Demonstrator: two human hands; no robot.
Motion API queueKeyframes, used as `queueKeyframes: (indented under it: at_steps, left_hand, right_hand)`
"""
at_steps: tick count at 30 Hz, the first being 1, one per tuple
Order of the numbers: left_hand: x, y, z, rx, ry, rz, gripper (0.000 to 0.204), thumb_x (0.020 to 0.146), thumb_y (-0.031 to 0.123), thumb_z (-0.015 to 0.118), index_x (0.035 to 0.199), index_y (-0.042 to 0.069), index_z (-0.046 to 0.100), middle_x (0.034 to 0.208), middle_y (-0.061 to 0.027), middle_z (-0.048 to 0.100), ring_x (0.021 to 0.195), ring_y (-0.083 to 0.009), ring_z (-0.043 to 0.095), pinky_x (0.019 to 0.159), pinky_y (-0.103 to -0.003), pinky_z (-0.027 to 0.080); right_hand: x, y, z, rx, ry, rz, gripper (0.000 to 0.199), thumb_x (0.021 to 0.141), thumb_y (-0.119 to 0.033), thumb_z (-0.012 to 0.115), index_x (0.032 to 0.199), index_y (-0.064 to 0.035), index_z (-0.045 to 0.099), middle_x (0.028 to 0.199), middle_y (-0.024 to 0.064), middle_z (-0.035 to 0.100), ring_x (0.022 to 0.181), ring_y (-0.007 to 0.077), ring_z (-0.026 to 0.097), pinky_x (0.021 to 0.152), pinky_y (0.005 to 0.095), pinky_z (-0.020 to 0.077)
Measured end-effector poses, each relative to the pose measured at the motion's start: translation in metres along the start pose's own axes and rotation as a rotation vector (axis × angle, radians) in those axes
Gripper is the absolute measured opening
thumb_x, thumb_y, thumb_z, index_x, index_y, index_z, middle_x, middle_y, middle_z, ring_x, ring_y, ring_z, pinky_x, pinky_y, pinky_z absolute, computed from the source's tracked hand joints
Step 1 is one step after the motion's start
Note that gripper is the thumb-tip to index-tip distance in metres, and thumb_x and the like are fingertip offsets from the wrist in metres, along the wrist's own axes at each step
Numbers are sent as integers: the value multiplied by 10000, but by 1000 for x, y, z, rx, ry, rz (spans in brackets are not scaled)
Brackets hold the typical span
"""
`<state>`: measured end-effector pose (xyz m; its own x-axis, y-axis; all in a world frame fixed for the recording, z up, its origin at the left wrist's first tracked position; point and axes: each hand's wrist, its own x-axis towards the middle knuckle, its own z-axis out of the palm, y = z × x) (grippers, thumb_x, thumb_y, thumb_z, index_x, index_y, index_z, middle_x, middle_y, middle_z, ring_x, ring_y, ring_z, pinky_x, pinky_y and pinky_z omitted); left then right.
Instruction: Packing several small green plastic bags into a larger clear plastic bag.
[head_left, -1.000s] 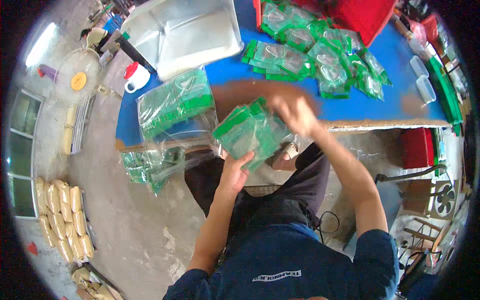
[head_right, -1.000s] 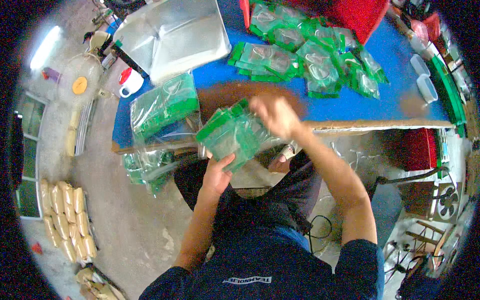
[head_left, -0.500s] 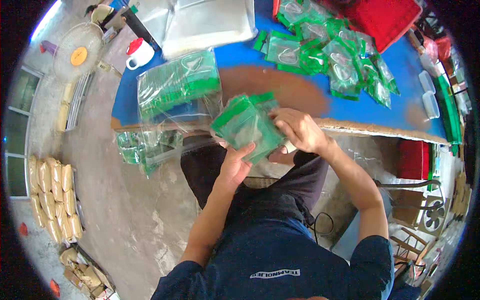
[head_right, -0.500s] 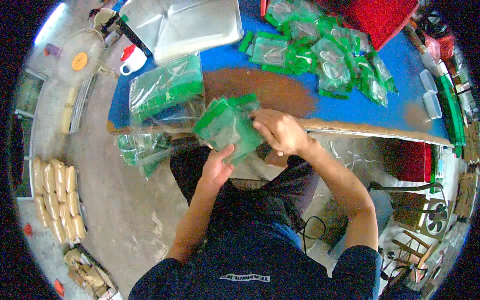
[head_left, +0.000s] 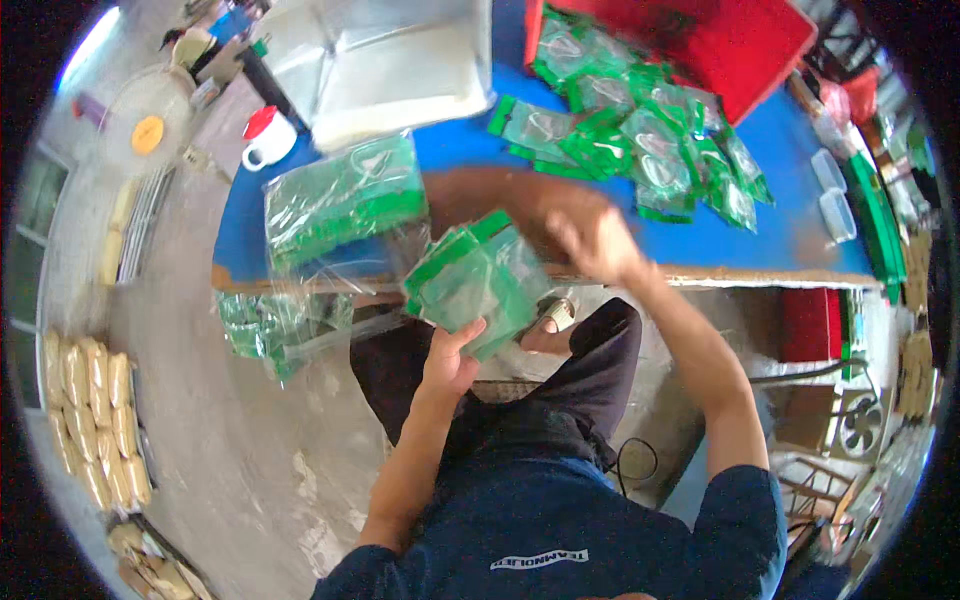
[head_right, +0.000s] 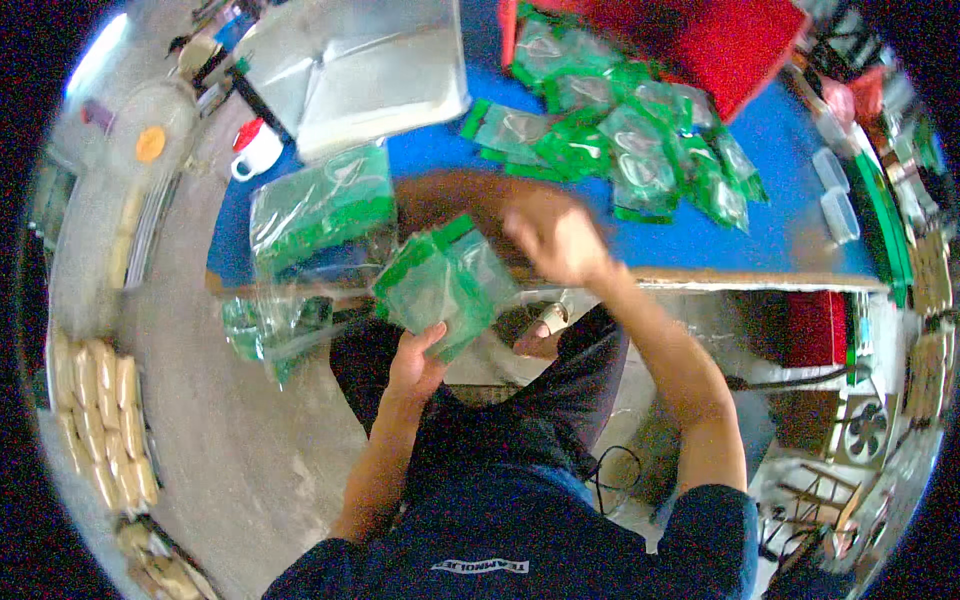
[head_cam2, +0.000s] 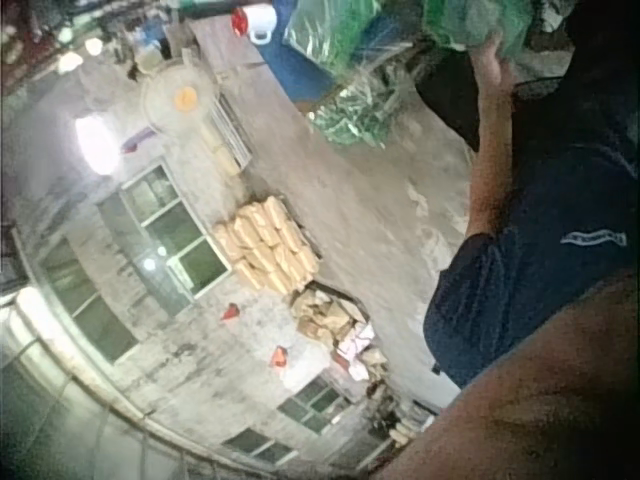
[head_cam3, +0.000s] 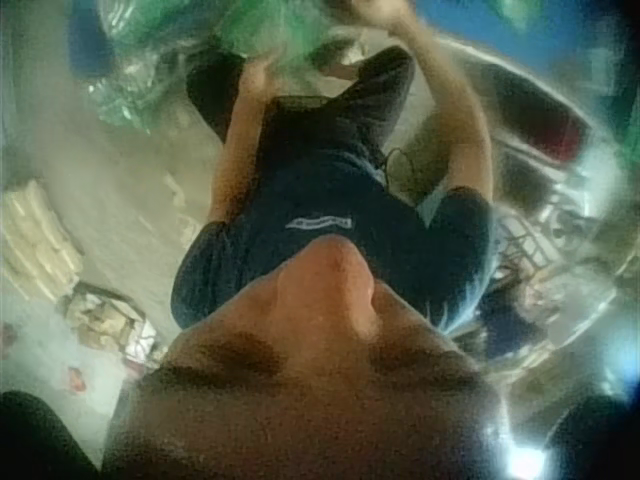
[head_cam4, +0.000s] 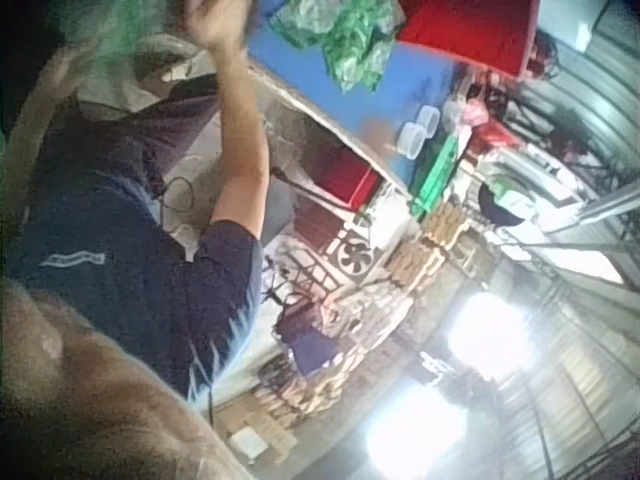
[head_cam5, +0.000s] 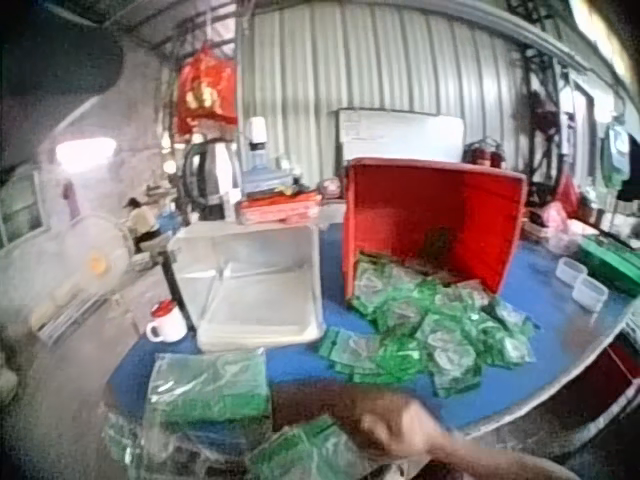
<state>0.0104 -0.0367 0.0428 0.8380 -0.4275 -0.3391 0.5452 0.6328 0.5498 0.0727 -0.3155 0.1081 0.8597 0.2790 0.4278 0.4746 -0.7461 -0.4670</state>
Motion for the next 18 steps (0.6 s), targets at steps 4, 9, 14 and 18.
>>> queueKeyframes:
  at_steps: [4,9,14,18]
  left_hand:
    - [4,-19,-39,87,-58,-63,552,863,57,671,1376,13,473,1291,-82,581,1206,-251,554,1028,-402,438]
    - [-7,-26,-30,-44,10,-37,537,891,79,625,1395,17,451,1334,-104,563,1245,-291,536,1076,-458,417]
    - [-6,-22,-55,-78,-70,-48,582,883,118,639,1423,40,433,1379,-125,554,1289,-323,513,1125,-478,379]
    - [-6,-23,-61,-128,-141,-22,628,844,94,706,1412,45,441,1358,-102,564,1272,-303,527,1096,-487,407]
  right_hand:
    - [12,63,-1,-537,169,252,743,927,-583,521,1339,36,506,1404,289,462,1298,455,441,1089,538,348]
    - [-12,16,30,-601,-3,287,955,867,-740,479,1406,47,440,1459,304,385,1362,463,360,1107,581,306]
    - [-16,-12,14,-481,144,237,913,820,-689,604,1383,18,468,1411,258,437,1343,448,372,1116,600,279]
    - [-39,-19,30,-431,55,148,909,778,-689,648,1359,-5,502,1434,213,435,1364,418,362,1124,623,252]
